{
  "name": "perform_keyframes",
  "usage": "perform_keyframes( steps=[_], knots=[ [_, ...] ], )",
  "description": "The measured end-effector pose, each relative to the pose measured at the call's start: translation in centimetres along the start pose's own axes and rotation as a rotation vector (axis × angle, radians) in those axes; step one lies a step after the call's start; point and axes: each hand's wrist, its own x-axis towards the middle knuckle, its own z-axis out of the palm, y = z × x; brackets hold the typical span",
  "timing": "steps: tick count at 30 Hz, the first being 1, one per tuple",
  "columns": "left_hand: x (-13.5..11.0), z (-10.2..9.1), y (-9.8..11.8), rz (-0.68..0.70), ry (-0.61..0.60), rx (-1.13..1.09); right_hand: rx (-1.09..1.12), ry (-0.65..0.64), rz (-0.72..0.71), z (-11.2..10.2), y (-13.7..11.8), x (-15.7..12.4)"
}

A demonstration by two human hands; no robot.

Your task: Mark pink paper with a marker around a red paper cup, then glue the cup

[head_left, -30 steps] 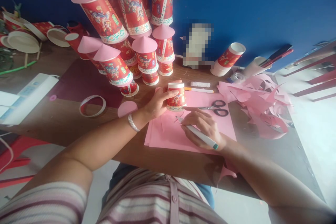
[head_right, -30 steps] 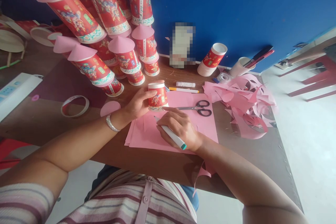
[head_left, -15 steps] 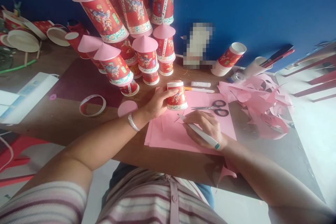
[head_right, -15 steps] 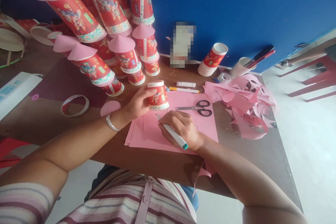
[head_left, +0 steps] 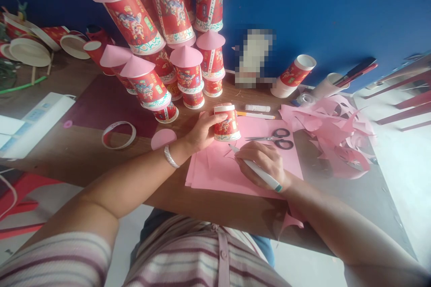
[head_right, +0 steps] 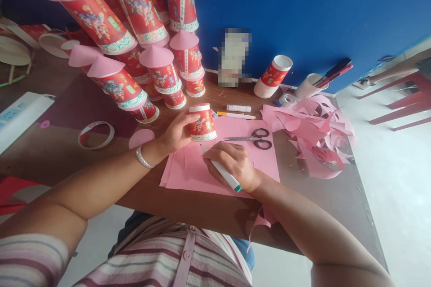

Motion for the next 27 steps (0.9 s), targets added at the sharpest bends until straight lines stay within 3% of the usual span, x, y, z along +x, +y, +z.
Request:
perform_keyframes(
  steps=[27],
  knots=[
    [-0.01, 0.04, -0.04, 0.011, -0.014, 0.054, -0.027, 0.047, 0.041, -0.03, 0.21, 0.15]
  ],
)
